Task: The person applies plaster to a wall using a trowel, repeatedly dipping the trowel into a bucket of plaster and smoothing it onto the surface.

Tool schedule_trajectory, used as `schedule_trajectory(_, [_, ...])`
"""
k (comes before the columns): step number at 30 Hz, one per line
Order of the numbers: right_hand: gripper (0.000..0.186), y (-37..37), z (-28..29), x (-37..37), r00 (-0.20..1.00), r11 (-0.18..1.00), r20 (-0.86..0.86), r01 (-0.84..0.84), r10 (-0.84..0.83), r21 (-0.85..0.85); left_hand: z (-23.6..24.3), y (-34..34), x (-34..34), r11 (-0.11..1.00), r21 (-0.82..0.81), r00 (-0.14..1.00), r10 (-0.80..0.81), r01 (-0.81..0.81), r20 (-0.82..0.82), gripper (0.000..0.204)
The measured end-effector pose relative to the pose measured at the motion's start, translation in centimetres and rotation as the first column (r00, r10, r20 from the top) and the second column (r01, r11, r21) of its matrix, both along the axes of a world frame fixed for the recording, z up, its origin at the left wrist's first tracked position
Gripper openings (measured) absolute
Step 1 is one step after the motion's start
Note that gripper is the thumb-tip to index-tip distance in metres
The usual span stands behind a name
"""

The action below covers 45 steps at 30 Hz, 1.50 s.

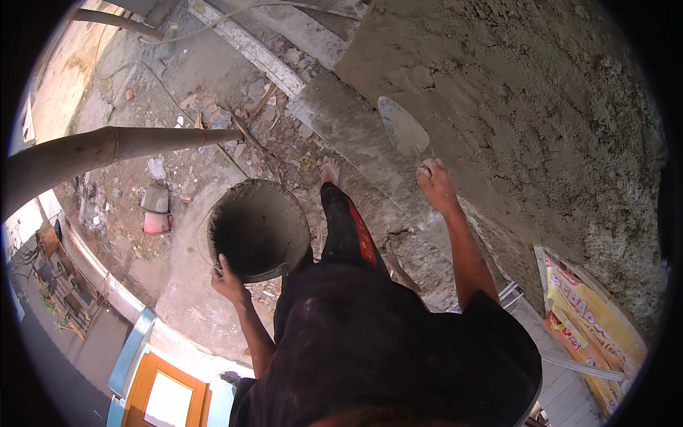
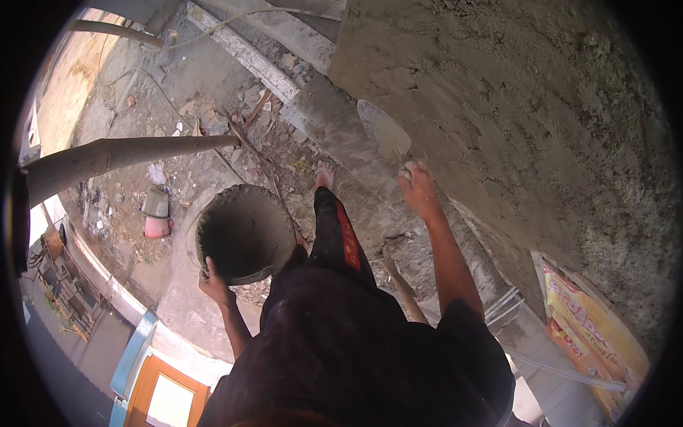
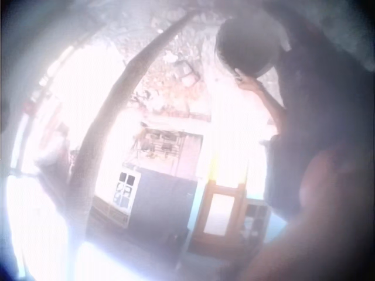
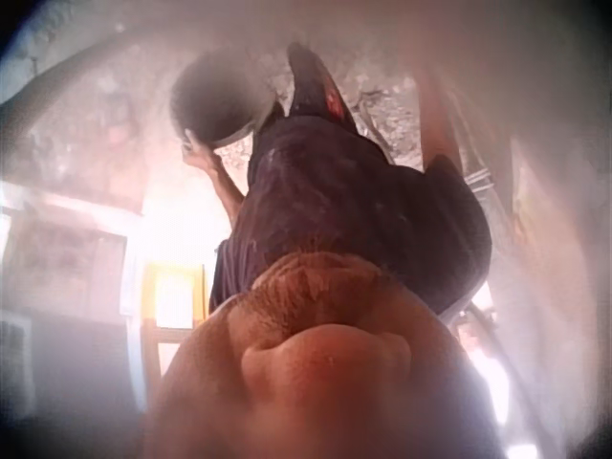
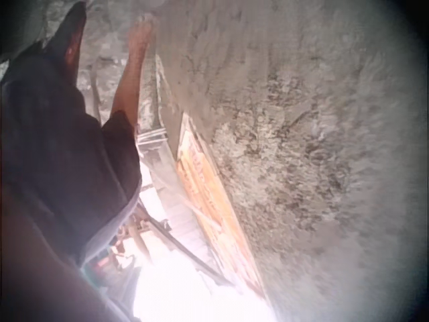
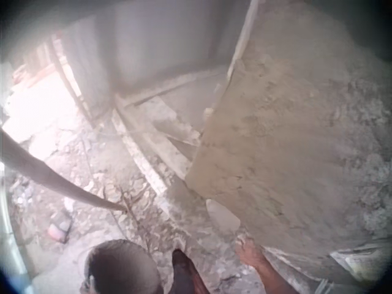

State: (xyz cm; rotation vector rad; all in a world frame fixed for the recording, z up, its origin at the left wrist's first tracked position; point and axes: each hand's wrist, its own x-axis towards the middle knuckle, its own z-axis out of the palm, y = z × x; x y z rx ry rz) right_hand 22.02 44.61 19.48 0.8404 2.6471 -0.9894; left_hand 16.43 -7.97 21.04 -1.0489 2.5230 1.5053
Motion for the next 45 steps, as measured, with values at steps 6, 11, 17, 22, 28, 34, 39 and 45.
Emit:
schedule_trajectory(6, [0.051, 1.0, -9.8, -5.4, 0.923, 0.978, 0.385, -0.060, -0.021, 0.198, -0.7, 5.5, -1.9, 0.984, 0.168, 0.997, 0.045, -0.056, 0.068, 0.033])
schedule_trajectory(11, [0.044, 3.7, -10.5, -10.0, 0.934, 0.949, 0.344, -0.017, -0.098, 0.315, -0.8, 10.0, -3.6, 0.959, 0.281, 0.998, 0.012, -0.029, 0.060, 0.037])
schedule_trajectory(17, [0.040, 4.0, 1.2, -9.8, 0.974, 0.960, 0.181, 0.084, -0.135, 0.266, 1.4, 13.5, -5.1, 0.963, 0.269, 1.000, 0.010, -0.011, 0.006, 0.033])
schedule_trajectory(22, [0.033, 4.2, 6.7, -8.8, 0.976, 0.959, -0.097, 0.210, -0.194, 0.191, 2.0, 12.8, -5.4, 0.974, 0.217, 0.998, -0.063, 0.067, -0.023, 0.036])
schedule_trajectory(28, [0.031, 4.6, 13.6, -4.8, 0.950, 0.929, -0.113, 0.309, -0.291, 0.202, 1.1, 9.3, -5.4, 0.967, 0.173, 0.981, -0.192, 0.186, 0.020, 0.028])
schedule_trajectory(34, [0.030, -2.1, 18.7, 0.7, 0.966, 0.949, -0.029, 0.259, -0.258, 0.180, 2.6, 10.8, -6.7, 0.899, 0.076, 0.899, -0.421, 0.431, -0.120, 0.027])
schedule_trajectory(39, [0.031, -15.4, 12.2, -0.2, 0.888, 0.877, 0.202, -0.447, 0.412, 0.176, 8.7, 11.7, -8.2, 0.770, 0.040, 0.758, -0.616, 0.637, -0.213, 0.025])
schedule_trajectory(45, [0.027, -21.4, 11.6, 0.5, 0.880, 0.885, 0.201, -0.455, 0.431, 0.095, 16.1, 12.3, -9.4, 0.563, -0.059, 0.503, -0.776, 0.824, -0.381, 0.034])
